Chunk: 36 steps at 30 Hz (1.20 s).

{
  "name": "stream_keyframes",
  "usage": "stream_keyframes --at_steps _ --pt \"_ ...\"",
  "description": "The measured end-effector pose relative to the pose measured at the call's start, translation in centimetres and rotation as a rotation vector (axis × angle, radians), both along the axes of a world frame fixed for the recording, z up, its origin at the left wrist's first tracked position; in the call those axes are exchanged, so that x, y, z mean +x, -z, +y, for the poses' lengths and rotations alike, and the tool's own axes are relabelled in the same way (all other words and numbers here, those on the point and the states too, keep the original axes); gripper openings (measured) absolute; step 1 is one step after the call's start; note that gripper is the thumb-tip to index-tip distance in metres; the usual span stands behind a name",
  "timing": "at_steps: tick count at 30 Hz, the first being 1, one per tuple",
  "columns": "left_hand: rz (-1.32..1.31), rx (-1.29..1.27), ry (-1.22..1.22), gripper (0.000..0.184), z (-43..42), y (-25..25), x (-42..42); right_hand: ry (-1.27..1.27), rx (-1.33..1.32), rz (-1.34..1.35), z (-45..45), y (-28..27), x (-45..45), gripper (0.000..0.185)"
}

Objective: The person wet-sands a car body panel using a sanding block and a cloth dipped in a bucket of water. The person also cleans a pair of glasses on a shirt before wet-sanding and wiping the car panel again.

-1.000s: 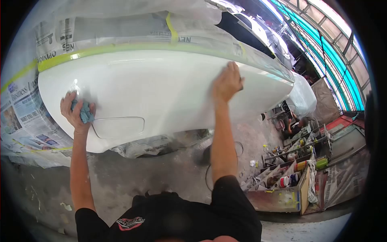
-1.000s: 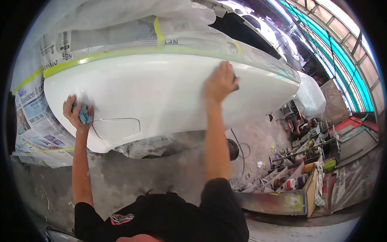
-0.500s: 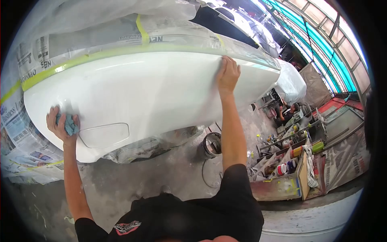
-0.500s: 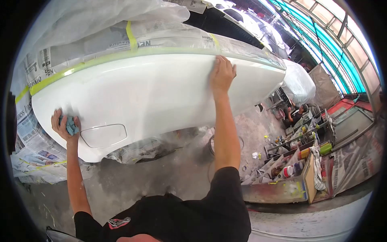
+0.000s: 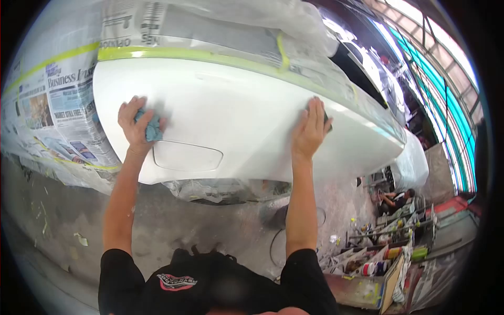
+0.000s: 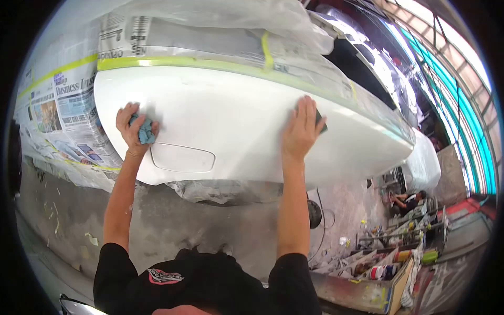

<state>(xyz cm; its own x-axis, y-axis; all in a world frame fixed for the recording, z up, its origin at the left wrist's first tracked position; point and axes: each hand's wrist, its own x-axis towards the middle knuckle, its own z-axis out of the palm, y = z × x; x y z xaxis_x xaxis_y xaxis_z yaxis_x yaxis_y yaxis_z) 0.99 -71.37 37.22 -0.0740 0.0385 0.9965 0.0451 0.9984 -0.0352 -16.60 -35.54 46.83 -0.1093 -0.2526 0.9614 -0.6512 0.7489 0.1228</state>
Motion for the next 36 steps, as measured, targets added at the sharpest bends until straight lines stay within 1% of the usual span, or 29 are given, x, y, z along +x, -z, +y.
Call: stream_keyframes --at_steps 2,3,4,5,6,7,9,11,12,13,16,17,18,19,20,21,23,24,25,26,27,30,31,32,34,35,36 --pt "-0.012 0.006 0.013 0.047 0.1 0.5 0.5 0.087 -0.089 -0.033 -1.8 0.7 1.7 0.037" --pt "-0.011 0.001 0.011 0.047 0.1 0.2 0.4 -0.092 -0.153 -0.045 -6.0 2.6 2.0 0.038" --pt "-0.005 -0.005 0.009 0.047 0.3 -0.1 0.3 -0.126 -0.120 -0.045 -11.3 2.7 4.7 0.038" --pt "-0.012 0.010 0.010 0.049 0.4 0.0 0.3 -0.202 -0.080 -0.095 -15.8 3.1 7.6 0.042" --pt "-0.018 0.022 0.012 0.051 0.3 0.1 0.4 -0.345 0.035 -0.126 -19.2 2.6 10.2 0.043" --pt "-0.016 0.034 0.009 0.053 0.2 0.0 0.4 -0.463 -0.007 -0.181 -20.8 1.3 12.2 0.039" --pt "-0.031 0.017 0.017 0.051 0.1 -0.2 0.4 -0.450 0.088 -0.160 -18.5 0.8 10.8 0.038" --pt "-0.034 -0.001 0.005 0.048 -0.1 0.1 0.5 -0.191 -0.007 -0.109 -11.4 1.4 6.3 0.039" --pt "-0.031 0.007 -0.001 0.048 -0.2 0.2 0.5 -0.173 -0.104 -0.126 -7.0 1.9 3.2 0.035" --pt "-0.024 0.015 -0.006 0.048 -0.2 0.3 0.3 0.035 -0.033 -0.076 -2.6 0.9 2.2 0.038" --pt "-0.023 0.025 -0.024 0.048 0.0 0.6 0.3 0.125 -0.101 -0.063 -4.0 0.9 3.1 0.034" --pt "-0.019 0.016 -0.027 0.048 0.1 0.3 0.2 0.009 -0.126 -0.059 -7.8 2.3 3.1 0.036" --pt "-0.011 0.017 -0.027 0.048 0.2 0.3 0.1 -0.129 -0.132 -0.055 -13.0 2.3 5.4 0.041" --pt "-0.012 0.013 -0.019 0.049 0.2 0.3 0.3 -0.211 -0.093 -0.107 -17.7 2.3 8.3 0.044" --pt "-0.007 0.005 -0.011 0.049 0.3 0.0 0.3 -0.315 0.002 -0.120 -21.3 1.8 10.7 0.046" --pt "-0.006 -0.005 -0.006 0.049 0.4 -0.3 0.1 -0.414 0.015 -0.176 -23.2 0.9 12.5 0.044" --pt "-0.017 -0.017 0.002 0.051 0.3 -0.4 0.2 -0.423 0.117 -0.131 -21.2 0.3 10.8 0.041" --pt "-0.019 -0.014 0.001 0.051 0.1 -0.2 0.4 -0.315 0.145 -0.118 -18.3 0.8 8.8 0.039" --pt "-0.023 -0.015 -0.004 0.052 -0.2 0.1 0.4 -0.135 0.129 -0.012 -14.4 0.7 6.7 0.038" --pt "-0.027 -0.012 -0.010 0.052 -0.4 0.4 0.4 -0.131 0.058 -0.034 -10.0 0.8 4.3 0.037" --pt "-0.029 -0.010 -0.014 0.053 -0.5 0.6 0.2 -0.008 0.067 -0.023 -6.0 -0.1 3.9 0.031" --pt "-0.003 0.012 -0.005 0.052 -0.1 0.5 0.1 0.097 -0.099 -0.042 -6.1 0.3 3.9 0.031" --pt "0.000 0.012 0.003 0.052 0.0 0.4 0.1 -0.050 -0.159 -0.039 -9.2 1.4 3.4 0.031" --pt "0.007 0.021 0.011 0.052 0.0 0.3 -0.1 -0.148 -0.183 -0.037 -13.8 1.2 5.5 0.031" --pt "0.014 0.031 0.035 0.053 0.1 0.2 0.1 -0.298 -0.056 -0.098 -21.6 1.5 9.3 0.033" --pt "-0.005 0.035 0.030 0.052 0.2 0.2 0.3 -0.387 -0.056 -0.150 -23.5 0.3 11.2 0.036" --pt "-0.020 0.038 0.023 0.052 0.0 0.3 0.5 -0.433 0.001 -0.153 -22.8 -0.3 11.0 0.034"
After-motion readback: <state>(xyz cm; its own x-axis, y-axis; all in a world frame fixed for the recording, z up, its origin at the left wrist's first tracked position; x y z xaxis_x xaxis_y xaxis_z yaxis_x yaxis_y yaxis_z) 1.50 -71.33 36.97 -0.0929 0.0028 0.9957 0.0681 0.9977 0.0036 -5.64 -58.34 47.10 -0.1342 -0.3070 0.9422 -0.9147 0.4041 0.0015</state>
